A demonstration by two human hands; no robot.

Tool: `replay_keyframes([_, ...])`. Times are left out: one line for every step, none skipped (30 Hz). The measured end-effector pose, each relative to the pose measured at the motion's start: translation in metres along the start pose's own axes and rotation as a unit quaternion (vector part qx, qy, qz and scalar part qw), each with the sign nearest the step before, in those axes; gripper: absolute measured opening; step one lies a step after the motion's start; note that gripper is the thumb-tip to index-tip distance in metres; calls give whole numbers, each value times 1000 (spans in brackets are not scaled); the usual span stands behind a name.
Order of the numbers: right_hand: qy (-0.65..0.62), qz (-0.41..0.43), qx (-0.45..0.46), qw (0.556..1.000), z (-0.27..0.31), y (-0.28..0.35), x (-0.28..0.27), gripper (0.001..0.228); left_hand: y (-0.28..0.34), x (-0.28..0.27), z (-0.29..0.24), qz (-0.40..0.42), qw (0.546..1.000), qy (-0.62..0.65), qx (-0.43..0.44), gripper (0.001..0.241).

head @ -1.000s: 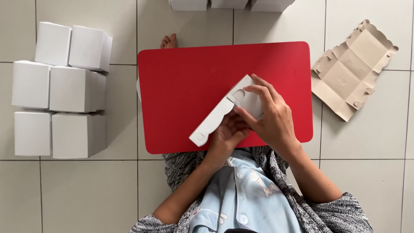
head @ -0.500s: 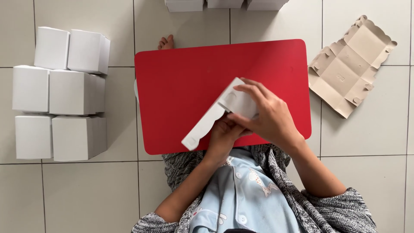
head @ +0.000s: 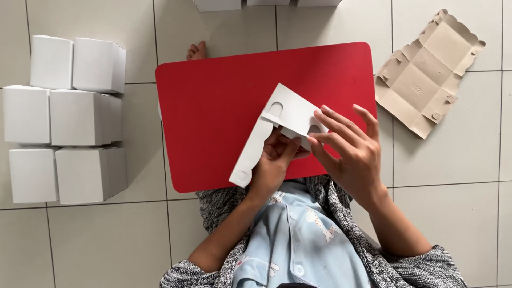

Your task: Folding cardboard templates into boxes and stacking them

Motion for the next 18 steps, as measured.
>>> replay_keyframes([0,0,2,1000,1,-2,-1,7,-1,0,2,1,1000,0,-1,27])
replay_keyframes([-29,-7,7,1000,2,-5,-2,7,-1,-1,3,-4,1000,-5,8,32])
replay_keyframes([-58,-15,11,998,2,-8,-2,9,-3,-2,3,-9,1000,-10,19,37])
replay_keyframes([-58,-16,12,998,2,-9,-2,9,-4,-1,0,-8,1000,-11,18,37])
replay_keyframes([-75,-15,19,997,2,-9,-2,10,-3,0,-2,-11,1000,-23,15,38])
replay_keyframes([-92,-13,25,995,2,-9,-1,11,-2,1,-5,-15,999,-36,12,39])
replay_keyframes([-92,-13,25,995,3,-9,0,11,-2,2,-5,-16,999,-36,12,39])
replay_keyframes([-85,-16,25,996,3,-10,0,11,-2,2,-5,-16,999,-36,10,39])
replay_keyframes([-78,-18,24,996,4,-10,0,11,-1,3,-5,-18,999,-35,9,40])
replay_keyframes([-79,-17,23,996,3,-10,1,11,-1,2,-5,-19,999,-35,10,40])
replay_keyframes([-75,-20,22,997,2,-9,2,11,-1,1,-5,-20,999,-33,10,39])
replay_keyframes([-72,-23,20,997,2,-9,3,10,-1,1,-5,-21,999,-31,11,39])
replay_keyframes([-72,-23,19,997,2,-9,3,10,-2,-1,-1,-21,999,-31,11,39])
replay_keyframes([-78,-32,19,996,2,-9,2,10,-4,-3,4,-14,999,-23,18,40])
replay_keyframes([-83,-40,19,996,3,-8,1,11,-4,-5,9,-7,1000,-15,24,41])
replay_keyframes([-83,-40,19,996,2,-9,2,11,-4,-5,7,-7,1000,-14,24,41])
replay_keyframes([-84,-38,17,996,2,-9,3,11,-3,-5,5,-7,1000,-13,23,41])
replay_keyframes([-85,-36,15,996,2,-9,3,10,-3,-4,4,-7,1000,-12,21,40])
Point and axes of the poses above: each hand's wrist, its own y-axis away from the middle knuckle, its own x-axis out of the palm, z = x × y, the point moved 3 cm from there along -y, towards the middle knuckle, and after that the axes turned 13 degrees about z, right-handed, at the moved point
